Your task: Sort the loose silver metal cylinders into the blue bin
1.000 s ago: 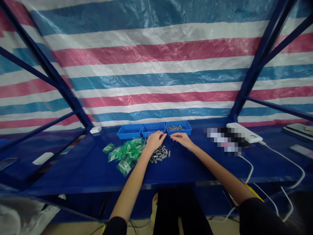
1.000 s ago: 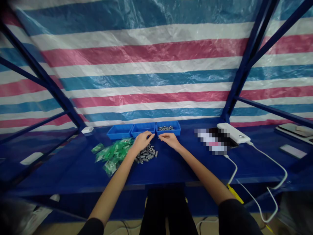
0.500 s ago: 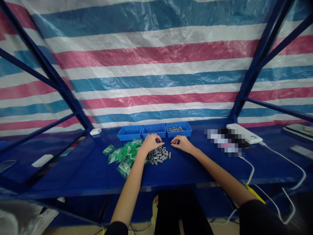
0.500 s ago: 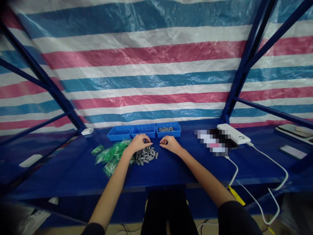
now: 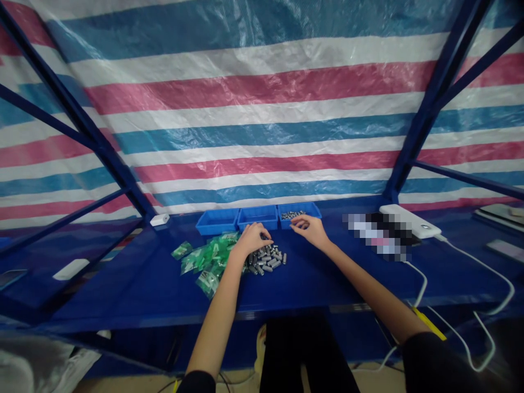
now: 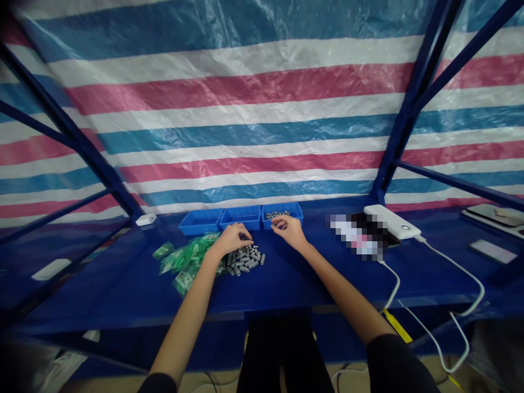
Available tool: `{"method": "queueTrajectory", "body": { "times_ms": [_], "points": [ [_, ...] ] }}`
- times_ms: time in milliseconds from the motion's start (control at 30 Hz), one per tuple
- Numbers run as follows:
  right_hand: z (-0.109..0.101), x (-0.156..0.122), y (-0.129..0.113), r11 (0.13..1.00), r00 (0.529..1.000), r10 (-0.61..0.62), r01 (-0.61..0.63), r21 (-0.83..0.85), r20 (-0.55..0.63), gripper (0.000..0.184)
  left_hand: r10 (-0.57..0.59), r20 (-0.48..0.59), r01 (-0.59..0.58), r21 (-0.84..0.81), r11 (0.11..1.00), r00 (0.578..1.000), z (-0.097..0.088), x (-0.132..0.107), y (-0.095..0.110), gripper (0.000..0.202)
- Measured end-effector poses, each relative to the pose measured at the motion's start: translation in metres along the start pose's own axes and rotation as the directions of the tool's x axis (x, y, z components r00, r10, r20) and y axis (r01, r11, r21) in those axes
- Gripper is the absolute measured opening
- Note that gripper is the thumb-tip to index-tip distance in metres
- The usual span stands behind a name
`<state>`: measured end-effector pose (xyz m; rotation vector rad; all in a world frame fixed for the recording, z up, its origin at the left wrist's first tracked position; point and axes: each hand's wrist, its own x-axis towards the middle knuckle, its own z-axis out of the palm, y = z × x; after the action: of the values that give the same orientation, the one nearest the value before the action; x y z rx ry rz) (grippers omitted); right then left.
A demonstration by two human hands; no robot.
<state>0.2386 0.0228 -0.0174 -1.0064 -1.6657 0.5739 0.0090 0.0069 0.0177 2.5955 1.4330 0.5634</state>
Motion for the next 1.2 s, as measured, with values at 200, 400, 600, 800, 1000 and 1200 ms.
{"method": "queueTrajectory", "body": {
  "times_ms": [200,400,600,800,1000,1200],
  "points": [
    [-0.013,0.008,0.004,0.994,0.977,-0.012,0.034,0.101,-0.213,0.031,0.009,0.03,-0.009,-0.006,1.0,1.0,0.004,0.001,0.0,0.01],
    [-0.008,-0.003,-0.008,0.99,0.991,-0.113,0.107,-0.087,-0.066,0.019,0.033,0.058,-0.033,-0.009,0.999,0.998,0.006,0.004,0.004,0.01],
    [0.01,-0.013,-0.015,0.975,0.97,-0.146,0.174,-0.135,0.195,0.021,0.054,0.063,-0.05,-0.064,0.997,0.997,0.009,0.006,0.008,0.012],
    [0.015,-0.016,-0.007,0.981,0.954,-0.068,0.117,-0.155,0.293,0.023,0.001,-0.11,-0.036,-0.316,0.948,0.994,0.008,0.009,0.02,0.02],
    [0.015,-0.015,-0.009,0.982,0.979,-0.09,0.117,-0.145,0.184,0.024,-0.078,-0.191,-0.03,-0.509,0.86,0.979,0.008,0.01,0.034,0.023],
    [0.015,-0.015,-0.013,0.981,0.986,-0.124,0.139,-0.139,0.107,0.025,-0.151,-0.22,0.006,-0.549,0.835,0.964,0.01,0.011,0.032,0.02]
  ]
}}
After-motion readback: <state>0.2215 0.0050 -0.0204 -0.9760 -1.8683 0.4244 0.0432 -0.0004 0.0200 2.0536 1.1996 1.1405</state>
